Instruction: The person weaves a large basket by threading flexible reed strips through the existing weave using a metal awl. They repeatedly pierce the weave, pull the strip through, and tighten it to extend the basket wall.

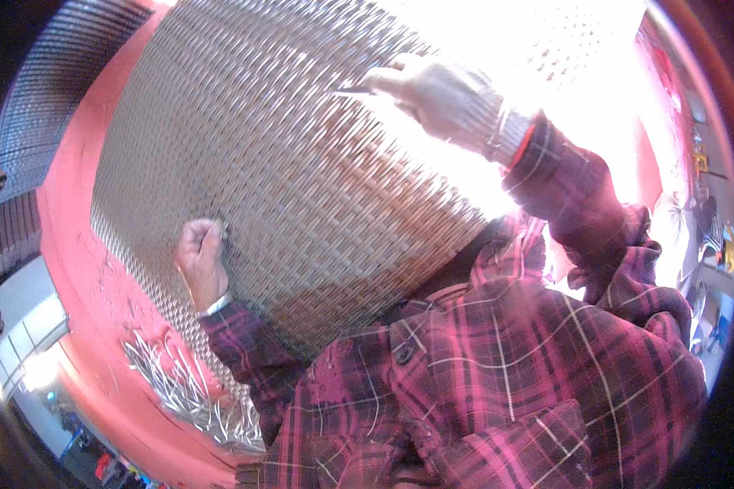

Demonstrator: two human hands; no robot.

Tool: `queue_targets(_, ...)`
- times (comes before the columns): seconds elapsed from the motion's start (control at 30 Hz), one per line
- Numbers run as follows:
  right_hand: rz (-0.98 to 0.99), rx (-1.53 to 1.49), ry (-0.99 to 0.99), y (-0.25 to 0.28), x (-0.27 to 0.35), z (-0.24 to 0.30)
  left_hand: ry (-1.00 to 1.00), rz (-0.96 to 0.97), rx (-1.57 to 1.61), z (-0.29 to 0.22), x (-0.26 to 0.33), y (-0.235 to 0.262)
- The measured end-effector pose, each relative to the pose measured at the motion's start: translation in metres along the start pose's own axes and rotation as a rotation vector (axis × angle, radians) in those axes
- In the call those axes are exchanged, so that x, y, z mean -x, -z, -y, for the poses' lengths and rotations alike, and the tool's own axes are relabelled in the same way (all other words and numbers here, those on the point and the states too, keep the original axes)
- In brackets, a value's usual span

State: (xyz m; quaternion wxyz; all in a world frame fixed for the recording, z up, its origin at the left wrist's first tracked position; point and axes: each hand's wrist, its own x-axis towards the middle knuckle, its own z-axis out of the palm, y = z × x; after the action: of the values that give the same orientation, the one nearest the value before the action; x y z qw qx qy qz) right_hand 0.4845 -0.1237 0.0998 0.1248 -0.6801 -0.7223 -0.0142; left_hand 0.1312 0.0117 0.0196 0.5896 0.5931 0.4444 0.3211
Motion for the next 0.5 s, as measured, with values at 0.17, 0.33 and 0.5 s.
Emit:
queue_targets(0.17, 0.088, -0.017, -0.041, -0.003, 0.002, 0.002, 0.008, 0.021, 0.077, 0.005, 0.000, -0.001)
queue_targets(0.33, 0.082, -0.010, -0.016, -0.002, 0.003, -0.018, -0.001, 0.011, 0.139, 0.000, -0.002, -0.006)
queue_targets(0.5, 0.082, -0.011, 0.001, -0.003, 0.000, -0.019, 0.048, 0.023, 0.199, 0.000, 0.001, -0.002)
